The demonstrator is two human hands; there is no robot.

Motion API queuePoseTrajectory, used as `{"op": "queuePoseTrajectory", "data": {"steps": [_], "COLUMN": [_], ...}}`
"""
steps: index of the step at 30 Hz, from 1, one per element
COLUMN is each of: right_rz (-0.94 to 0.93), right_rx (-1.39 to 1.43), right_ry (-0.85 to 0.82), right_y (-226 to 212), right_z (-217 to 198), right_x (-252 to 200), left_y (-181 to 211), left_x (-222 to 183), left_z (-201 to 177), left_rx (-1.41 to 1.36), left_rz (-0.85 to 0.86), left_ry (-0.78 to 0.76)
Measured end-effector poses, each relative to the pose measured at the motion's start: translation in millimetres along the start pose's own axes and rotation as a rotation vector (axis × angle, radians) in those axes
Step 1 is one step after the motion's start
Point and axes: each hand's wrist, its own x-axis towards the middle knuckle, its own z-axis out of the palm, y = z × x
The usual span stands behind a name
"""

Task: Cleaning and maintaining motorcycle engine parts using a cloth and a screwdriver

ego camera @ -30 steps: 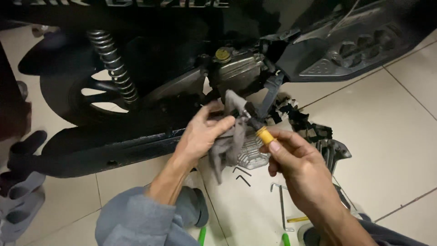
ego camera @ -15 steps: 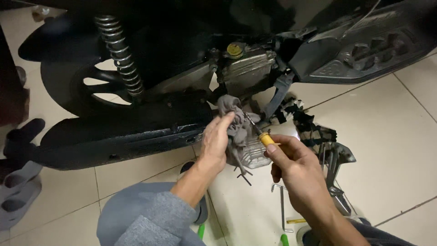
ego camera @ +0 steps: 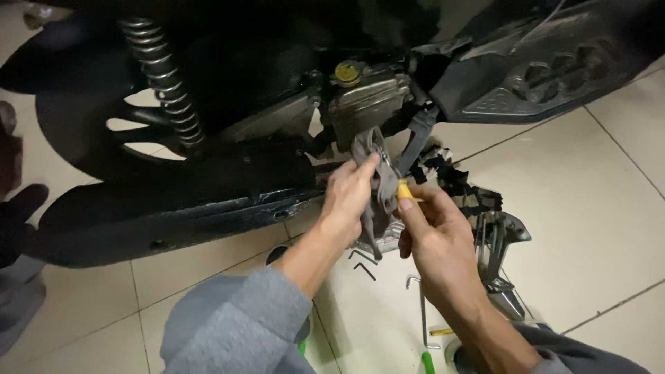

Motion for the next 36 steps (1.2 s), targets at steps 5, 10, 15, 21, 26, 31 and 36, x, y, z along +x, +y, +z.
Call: {"op": "queuePoseTrajectory", "data": {"steps": [5,10,15,21,26,31,36], "right_rz": [-0.105,-0.094,-0.072,-0.124,-0.122,-0.204,-0.120], "right_rx": [0.009,-0.026,-0.201,-0.210,-0.292,-0.232,-0.289], "right_ry": [0.073,0.126,0.174,0.224,0.303,0.248,0.239], "right_y": [-13,-27,-37,-30,-45,-40,-29], "right_z": [-4,-11,-26,-29,-28,-22,-17], "right_x": [12,31,48,72,59,74,92], "left_y": [5,15,59,40,53,36,30], "left_x": [41,62,15,57,60,95,101], "left_z": [28,53,60,71,79,83,82], "left_rx": [-0.045,-0.126,-0.234,-0.069,-0.125,-0.060,-0.077], "left_rz": [0.109,0.173,-0.005,-0.053,-0.018,0.014,0.068], "left_ry": [0.042,0.065,-0.058,0.011,0.020,-0.002,-0.012]}}
